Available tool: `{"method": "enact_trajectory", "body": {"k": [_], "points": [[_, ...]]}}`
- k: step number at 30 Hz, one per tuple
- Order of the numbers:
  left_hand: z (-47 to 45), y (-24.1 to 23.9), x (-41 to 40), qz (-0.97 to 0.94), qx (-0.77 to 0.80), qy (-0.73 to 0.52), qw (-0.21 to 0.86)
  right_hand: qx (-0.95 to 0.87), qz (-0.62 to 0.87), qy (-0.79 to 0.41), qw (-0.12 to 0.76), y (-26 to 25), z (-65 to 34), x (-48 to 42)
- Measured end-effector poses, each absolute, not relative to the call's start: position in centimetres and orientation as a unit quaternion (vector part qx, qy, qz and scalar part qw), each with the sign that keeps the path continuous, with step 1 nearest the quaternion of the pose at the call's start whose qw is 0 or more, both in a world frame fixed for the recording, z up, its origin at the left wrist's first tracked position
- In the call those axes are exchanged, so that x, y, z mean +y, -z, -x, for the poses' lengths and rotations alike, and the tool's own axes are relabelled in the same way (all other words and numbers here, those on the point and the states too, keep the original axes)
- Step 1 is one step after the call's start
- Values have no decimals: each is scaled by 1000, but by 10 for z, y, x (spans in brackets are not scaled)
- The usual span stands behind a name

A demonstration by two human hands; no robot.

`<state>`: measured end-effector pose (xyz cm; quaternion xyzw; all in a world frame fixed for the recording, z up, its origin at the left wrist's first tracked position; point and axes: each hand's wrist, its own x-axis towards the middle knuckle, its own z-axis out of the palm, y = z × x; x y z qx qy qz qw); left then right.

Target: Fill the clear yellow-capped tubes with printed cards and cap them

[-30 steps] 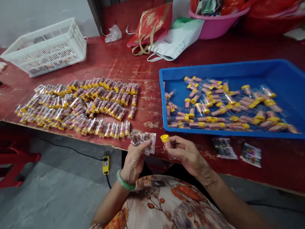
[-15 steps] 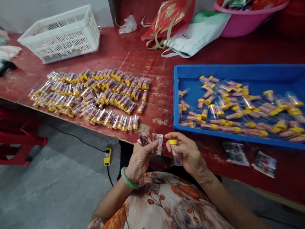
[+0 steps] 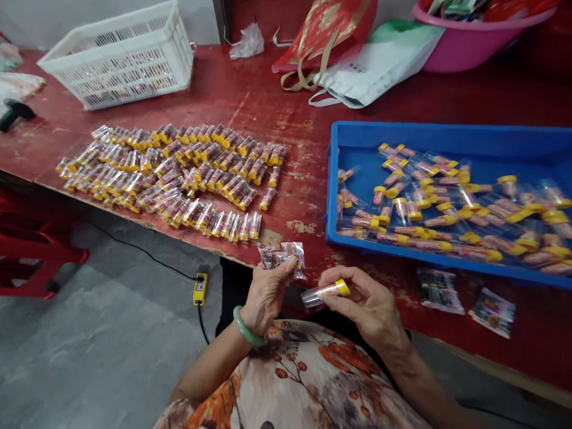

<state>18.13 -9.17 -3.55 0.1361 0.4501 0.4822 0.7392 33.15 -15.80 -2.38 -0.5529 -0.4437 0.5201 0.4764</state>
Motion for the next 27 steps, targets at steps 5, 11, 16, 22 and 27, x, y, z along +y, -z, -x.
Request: {"method": "enact_trajectory", "body": {"k": [5,11,16,22,27], "points": [[-188,36,-97,-134,418,-488,754,-438,597,-488,462,26,-322,-158],[-192,32,-105,-148,405,-473,768,-386,643,-502,431,27,-317,-143],[-188,29,-108,-152,405,-452,780,-404,646,-500,412,29,-319,-130],[-179,35,-102,-151,446,-436,767,-459,651,-455,399,22,-335,-124],[-178,37,-100,-125,443,-460,759,-437,630,-461,447,18,-353,-150]]}}
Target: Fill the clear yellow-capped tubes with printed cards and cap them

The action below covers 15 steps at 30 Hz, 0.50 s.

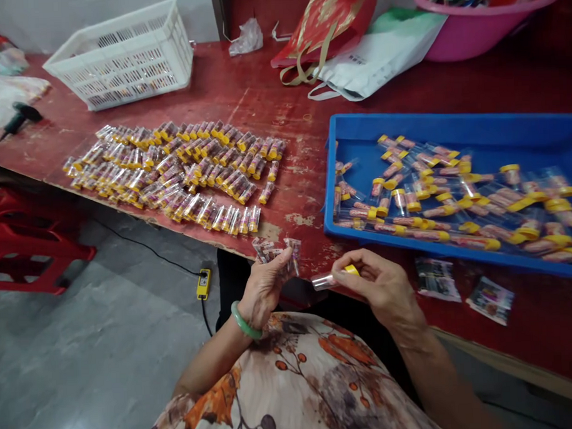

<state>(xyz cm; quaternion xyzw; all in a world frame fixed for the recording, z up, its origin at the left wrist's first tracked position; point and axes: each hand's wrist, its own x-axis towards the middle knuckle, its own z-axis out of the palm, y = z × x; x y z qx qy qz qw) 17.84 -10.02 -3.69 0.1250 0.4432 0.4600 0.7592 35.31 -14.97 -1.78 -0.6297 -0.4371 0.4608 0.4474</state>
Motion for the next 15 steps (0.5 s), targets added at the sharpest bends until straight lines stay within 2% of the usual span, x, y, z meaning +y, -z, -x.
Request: {"method": "enact_trajectory", "body": {"k": [5,9,15], "points": [[-184,33,-102,-76,447,-444,773,-489,579,-422,498,22,-342,-177],[-188,29,-102,-40,441,-434,785,-561,568,-290,528,27,-329,-180],[-188,28,-100,10,470,-408,783,-632,573,-89,514,36,-328,-183]]}}
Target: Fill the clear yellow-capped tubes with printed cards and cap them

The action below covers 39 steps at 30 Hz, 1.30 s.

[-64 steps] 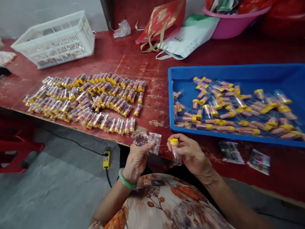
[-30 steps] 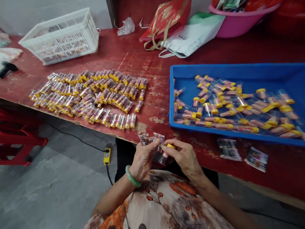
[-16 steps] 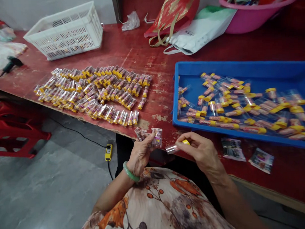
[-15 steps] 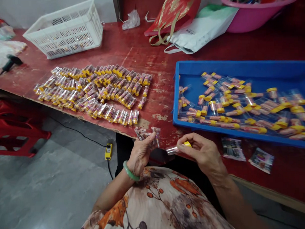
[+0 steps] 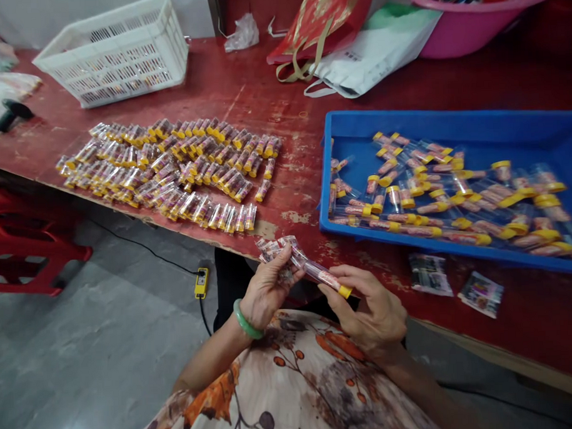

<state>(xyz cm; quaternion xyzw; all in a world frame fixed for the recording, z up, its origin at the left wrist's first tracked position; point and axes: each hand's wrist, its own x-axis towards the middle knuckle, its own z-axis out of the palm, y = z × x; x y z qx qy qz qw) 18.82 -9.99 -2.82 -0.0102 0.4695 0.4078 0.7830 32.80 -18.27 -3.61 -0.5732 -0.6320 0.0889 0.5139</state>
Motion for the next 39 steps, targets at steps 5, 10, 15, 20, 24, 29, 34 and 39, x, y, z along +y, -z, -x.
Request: {"method": "enact_trajectory", "body": {"k": [5,10,15,20,24,29,34,39], "points": [[-188,22,-104,21,454,-409,791,-647,569,-46,505,39,-322,-185],[-187,21,-105,10,445,-408,797,-621,607,-55,493,40,-318,-184],[-191,31,-108,-75,414,-418,805,-625,627,2,464,48,-315,-182],[-190,33,-111,-122,382,-462,791,-690,561,-47,455,50,-316,-172],[-185,33,-110,-132,387,-448,795,-726,494,-125,461,42,-321,-164],[-186,29,-115,-145,382,-406,818,-670,533,-110,504,36,-322,-158],[-189,25,-120,-152,380,-384,828,-582,572,-205,541,28,-317,-156],[-189,27,-126,-183,394,-374,819,-551,585,-235,547,27,-316,-157]]}}
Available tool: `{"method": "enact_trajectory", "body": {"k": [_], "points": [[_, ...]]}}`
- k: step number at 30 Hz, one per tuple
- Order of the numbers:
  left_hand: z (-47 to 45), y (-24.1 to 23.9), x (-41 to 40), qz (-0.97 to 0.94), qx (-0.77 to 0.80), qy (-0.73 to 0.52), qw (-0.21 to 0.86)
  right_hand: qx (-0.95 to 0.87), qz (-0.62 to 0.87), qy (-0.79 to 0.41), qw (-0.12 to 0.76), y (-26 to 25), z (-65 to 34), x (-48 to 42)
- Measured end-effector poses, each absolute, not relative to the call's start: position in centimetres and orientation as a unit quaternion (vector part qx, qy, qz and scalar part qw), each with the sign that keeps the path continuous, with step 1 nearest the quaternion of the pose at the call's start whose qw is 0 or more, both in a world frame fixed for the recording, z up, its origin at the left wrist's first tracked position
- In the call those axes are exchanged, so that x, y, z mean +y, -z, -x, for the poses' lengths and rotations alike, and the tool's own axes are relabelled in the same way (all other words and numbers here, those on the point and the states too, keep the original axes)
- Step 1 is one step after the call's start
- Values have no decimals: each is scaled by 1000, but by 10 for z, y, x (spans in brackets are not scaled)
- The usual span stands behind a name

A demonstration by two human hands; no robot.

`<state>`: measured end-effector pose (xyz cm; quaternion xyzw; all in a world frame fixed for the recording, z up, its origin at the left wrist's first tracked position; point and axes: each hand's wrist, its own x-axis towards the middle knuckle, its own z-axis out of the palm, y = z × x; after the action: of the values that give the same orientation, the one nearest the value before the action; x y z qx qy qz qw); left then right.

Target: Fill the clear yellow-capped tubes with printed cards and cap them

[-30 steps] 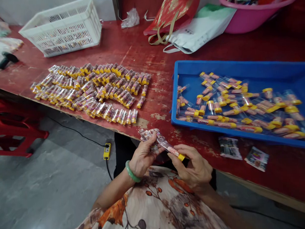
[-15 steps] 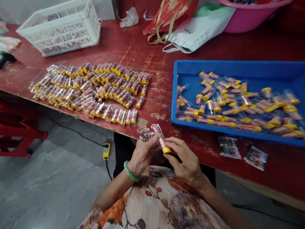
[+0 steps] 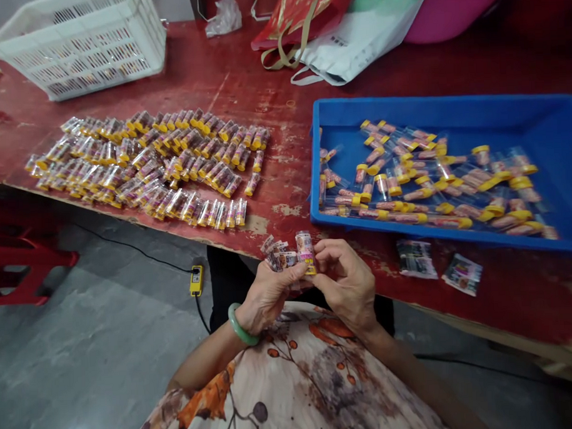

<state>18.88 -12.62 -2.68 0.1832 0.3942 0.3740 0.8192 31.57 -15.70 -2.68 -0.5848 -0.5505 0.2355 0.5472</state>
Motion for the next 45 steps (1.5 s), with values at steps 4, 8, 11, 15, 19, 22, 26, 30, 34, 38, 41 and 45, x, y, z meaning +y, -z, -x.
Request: {"method": "enact_trajectory", "body": {"k": [4,8,11,15,19,22,26,30,34,38,41,45], "points": [[-189,25,-129,-180,398,-364,823,-549,587,-230,549,27,-316,-157],[-189,22,-125,-162,393,-374,824,-572,578,-208,544,22,-317,-158],[-189,21,-122,-157,381,-389,824,-589,569,-213,533,19,-319,-159],[-187,22,-121,-164,370,-388,828,-594,563,-236,524,18,-322,-161],[-186,24,-121,-173,365,-383,831,-621,555,-194,519,18,-322,-161],[-185,25,-122,-175,365,-372,835,-632,556,-146,520,18,-321,-160],[-185,24,-122,-166,363,-372,838,-636,553,-104,529,21,-317,-160],[-185,23,-123,-163,369,-375,835,-627,550,-90,544,24,-313,-159],[-186,24,-125,-162,376,-378,831,-622,557,-87,544,27,-308,-157],[-183,24,-124,-161,380,-372,831,-634,550,-81,538,26,-309,-155],[-176,24,-118,-173,387,-396,814,-650,539,-173,507,19,-316,-150],[-165,26,-108,-236,403,-416,780,-563,572,-362,474,9,-322,-126]]}}
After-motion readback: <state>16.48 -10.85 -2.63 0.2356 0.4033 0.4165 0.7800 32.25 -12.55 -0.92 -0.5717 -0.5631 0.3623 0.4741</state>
